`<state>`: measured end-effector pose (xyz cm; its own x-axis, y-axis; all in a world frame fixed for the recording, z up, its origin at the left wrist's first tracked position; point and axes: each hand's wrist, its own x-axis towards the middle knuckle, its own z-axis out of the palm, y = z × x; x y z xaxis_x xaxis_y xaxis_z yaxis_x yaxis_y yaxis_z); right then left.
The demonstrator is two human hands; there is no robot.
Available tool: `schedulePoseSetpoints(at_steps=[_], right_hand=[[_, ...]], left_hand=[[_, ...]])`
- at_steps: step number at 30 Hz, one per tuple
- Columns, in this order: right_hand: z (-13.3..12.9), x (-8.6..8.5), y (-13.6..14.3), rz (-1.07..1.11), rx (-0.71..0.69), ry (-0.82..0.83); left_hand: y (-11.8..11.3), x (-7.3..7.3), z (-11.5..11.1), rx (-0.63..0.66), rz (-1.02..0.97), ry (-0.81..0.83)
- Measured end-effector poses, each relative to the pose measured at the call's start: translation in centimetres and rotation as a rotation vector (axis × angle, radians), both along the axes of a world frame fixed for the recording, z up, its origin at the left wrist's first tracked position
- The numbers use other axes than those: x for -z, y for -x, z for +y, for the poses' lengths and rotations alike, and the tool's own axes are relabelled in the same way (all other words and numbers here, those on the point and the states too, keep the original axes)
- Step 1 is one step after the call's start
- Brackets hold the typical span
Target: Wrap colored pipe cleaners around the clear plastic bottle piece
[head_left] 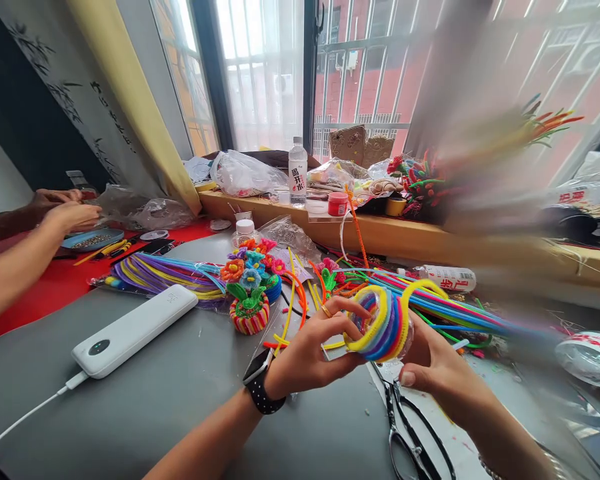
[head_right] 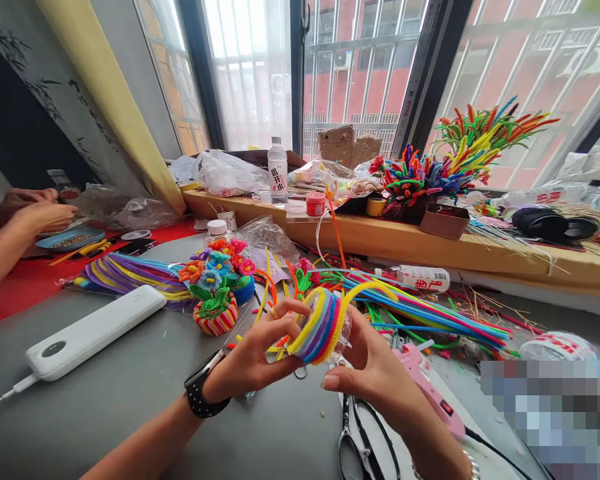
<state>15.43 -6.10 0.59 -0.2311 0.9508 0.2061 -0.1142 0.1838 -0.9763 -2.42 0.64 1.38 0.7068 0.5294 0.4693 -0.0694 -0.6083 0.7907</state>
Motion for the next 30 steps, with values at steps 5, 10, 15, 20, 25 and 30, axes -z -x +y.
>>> schedulePoseSetpoints(at_steps=[5, 10, 15, 20, 25, 30], right_hand=[[0.1, -0.1, -0.1, -0.081, 0.105, -0.031], [0.4, 0.8, -0.9, -0.396, 0.362, -0.103], [0.4, 1.5, -0.7, -0.821, 0.557, -0.308], [0.3, 1.8, -0.2, -1.103, 0.673, -0.595], [0.3, 1.8, 0.0, -1.181, 0.719, -0.661], [0.4, 1.6, 0.0, -1.185, 0.702, -0.702]], left_hand=[[-0.2, 0.3, 0.0, -0.005, 0.027, -0.031], [0.3, -0.4, 0.2, -0.069, -0.005, -0.034], [0.1, -0.2, 0.1, -0.144, -0.030, 0.218], [-0.7, 0.5, -0.4, -0.095, 0.015, 0.506], [-0.7, 0.1, -0.7, -0.046, 0.016, 0.693], [-0.7, -0.1, -0.8, -0.014, 0.013, 0.772]])
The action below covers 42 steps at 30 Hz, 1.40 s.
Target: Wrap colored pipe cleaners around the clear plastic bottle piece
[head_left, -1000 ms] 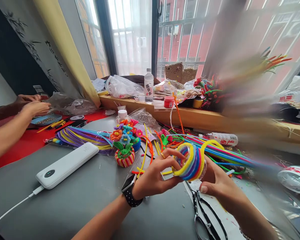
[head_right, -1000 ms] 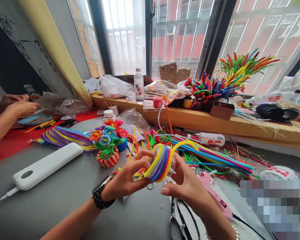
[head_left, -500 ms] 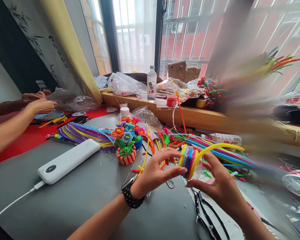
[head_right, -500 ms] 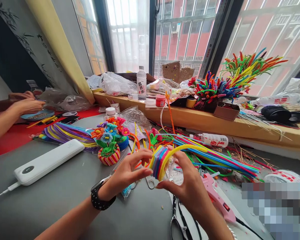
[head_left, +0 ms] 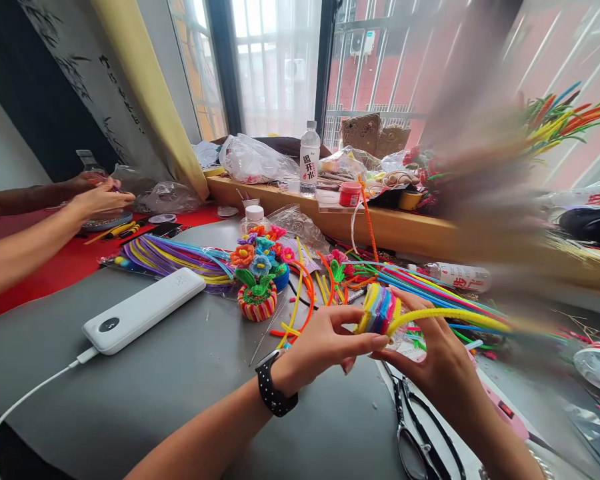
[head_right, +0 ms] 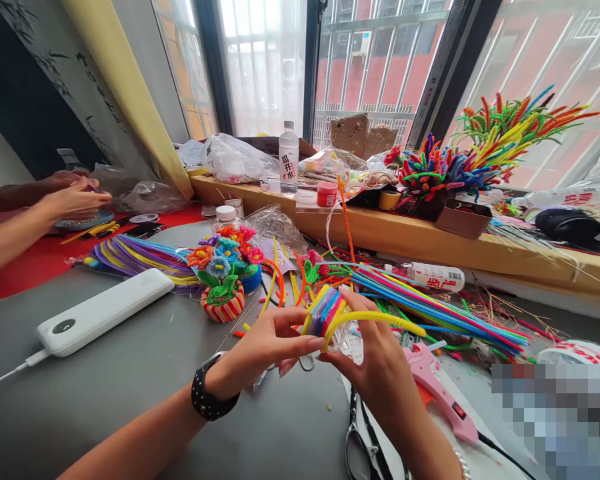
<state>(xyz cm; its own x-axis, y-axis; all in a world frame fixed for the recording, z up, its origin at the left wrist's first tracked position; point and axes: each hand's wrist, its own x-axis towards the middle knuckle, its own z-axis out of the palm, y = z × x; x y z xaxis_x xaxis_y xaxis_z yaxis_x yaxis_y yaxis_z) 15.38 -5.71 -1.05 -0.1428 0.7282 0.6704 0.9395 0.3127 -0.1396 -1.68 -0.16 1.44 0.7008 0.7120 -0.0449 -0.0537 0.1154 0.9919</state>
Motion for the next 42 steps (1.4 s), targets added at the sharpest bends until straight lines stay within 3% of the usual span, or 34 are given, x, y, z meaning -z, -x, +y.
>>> schedulePoseSetpoints(at_steps=[7, 11, 17, 24, 34, 37, 42], right_hand=[[0.1, 0.5, 0.0, 0.059, -0.023, 0.065], [0.0, 0.3, -0.4, 0.157, -0.059, 0.184], [-0.6, -1.1, -1.0, 0.667, -0.283, 0.248], [-0.9, -1.6, -0.8, 0.738, -0.197, 0.258], [-0.4, -1.2, -0.5, 0.864, -0.228, 0.288], [-0.3, -1.1, -1.1, 0.775, -0.251, 0.401], [-0.2, -1.1, -2.1, 0.351, -0.198, 0.644]], left_hand=[[-0.3, 0.6, 0.1, 0.062, -0.015, 0.052], [-0.4, 0.6, 0.1, 0.037, -0.009, 0.058], [-0.4, 0.6, -0.1, 0.007, 0.064, -0.037], [-0.6, 0.9, -0.1, 0.084, 0.039, -0.067], [-0.6, 1.0, -0.1, 0.045, 0.073, -0.072], [-0.5, 1.0, 0.0, 0.057, 0.058, -0.077], [-0.2, 0.8, 0.2, 0.142, 0.042, -0.016]])
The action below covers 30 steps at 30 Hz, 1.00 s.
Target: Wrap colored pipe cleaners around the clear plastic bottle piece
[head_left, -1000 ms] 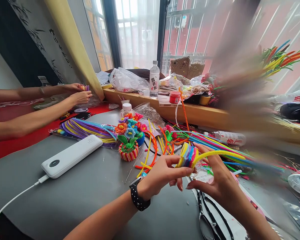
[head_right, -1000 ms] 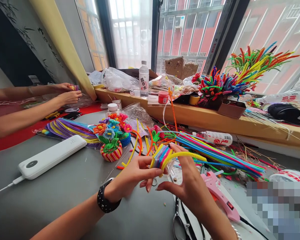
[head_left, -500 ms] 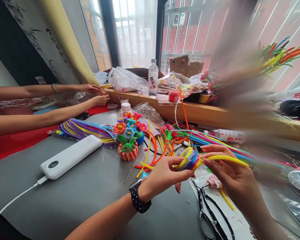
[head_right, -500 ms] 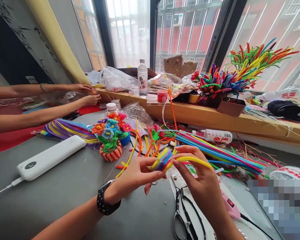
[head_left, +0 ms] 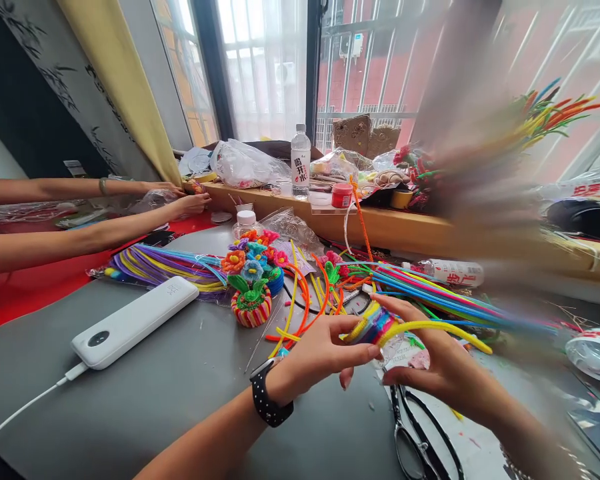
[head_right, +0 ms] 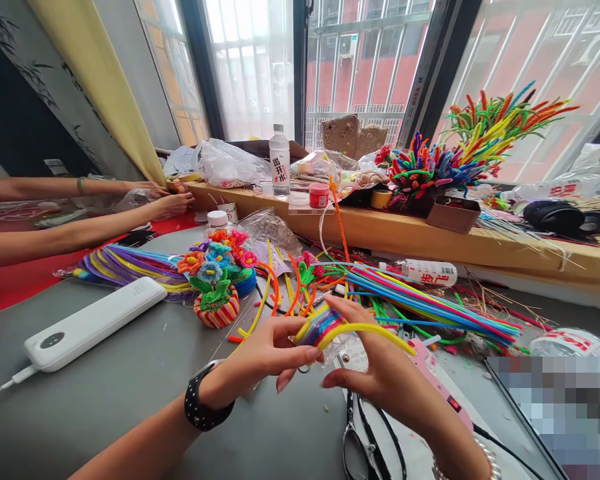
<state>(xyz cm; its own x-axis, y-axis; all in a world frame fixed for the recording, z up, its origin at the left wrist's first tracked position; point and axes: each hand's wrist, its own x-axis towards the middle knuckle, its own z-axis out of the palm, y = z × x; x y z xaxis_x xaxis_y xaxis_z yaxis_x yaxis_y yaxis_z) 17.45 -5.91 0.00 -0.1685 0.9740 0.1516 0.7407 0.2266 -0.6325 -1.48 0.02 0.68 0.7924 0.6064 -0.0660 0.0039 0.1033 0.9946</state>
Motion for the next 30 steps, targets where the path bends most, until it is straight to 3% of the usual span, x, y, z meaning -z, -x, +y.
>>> schedulePoseSetpoints(at_steps=[9, 18, 25, 30], right_hand=[[-0.1, -1.2, -0.8, -0.034, -0.025, -0.090], [-0.6, -2.3, -1.1, 0.207, -0.045, 0.037], [-0.5, -1.4, -1.5, 0.278, -0.001, 0.072], [0.0, -0.1, -0.9, 0.407, 0.054, 0.048]], left_hand=[[0.4, -0.4, 0.4, 0.106, 0.109, -0.053], [0.4, -0.7, 0.5, -0.020, 0.086, -0.481], [0.4, -0.5, -0.6, -0.027, 0.010, -0.523], [0.3, 0.3, -1.5, -0.171, 0.035, -0.738]])
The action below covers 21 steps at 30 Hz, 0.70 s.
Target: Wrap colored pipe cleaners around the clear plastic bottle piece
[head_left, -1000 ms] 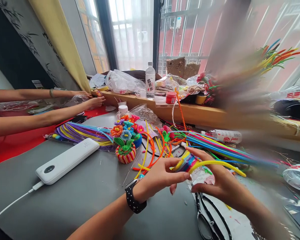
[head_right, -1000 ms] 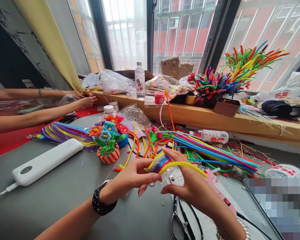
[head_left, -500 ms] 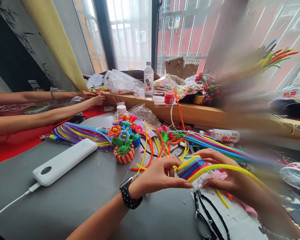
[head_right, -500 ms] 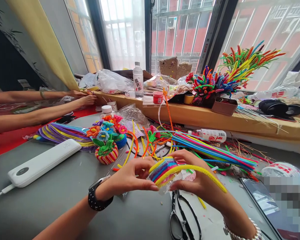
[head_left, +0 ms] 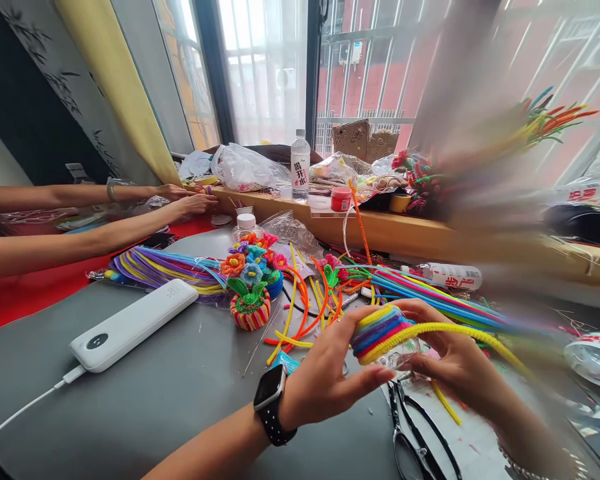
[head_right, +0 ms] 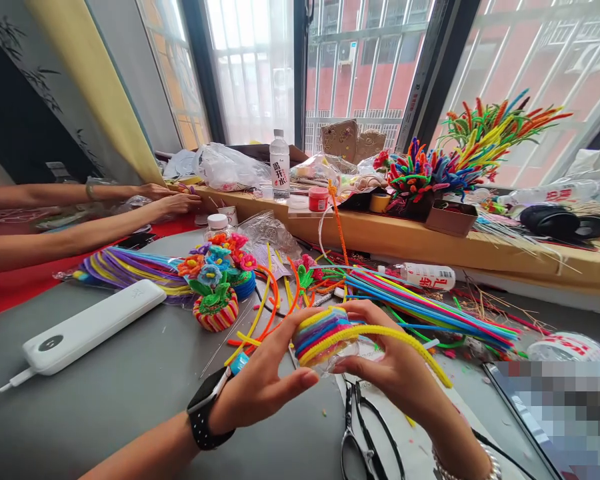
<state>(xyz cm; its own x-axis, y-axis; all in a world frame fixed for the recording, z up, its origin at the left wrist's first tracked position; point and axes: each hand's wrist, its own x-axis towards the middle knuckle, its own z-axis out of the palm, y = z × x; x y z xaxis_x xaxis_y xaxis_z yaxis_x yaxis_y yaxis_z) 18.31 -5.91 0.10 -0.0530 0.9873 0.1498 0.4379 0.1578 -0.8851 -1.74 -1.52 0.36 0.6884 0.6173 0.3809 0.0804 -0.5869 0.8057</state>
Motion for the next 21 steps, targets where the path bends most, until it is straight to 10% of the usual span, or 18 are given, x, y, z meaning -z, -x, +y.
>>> schedulePoseSetpoints(at_steps=[13, 21], right_hand=[[0.3, 0.1, 0.4, -0.081, 0.020, -0.060], [0.3, -0.3, -0.1, -0.099, -0.062, -0.004]], left_hand=[[0.2, -0.3, 0.8, -0.241, 0.058, -0.256], [0.1, -0.3, 1.9, 0.136, 0.104, 0.624]])
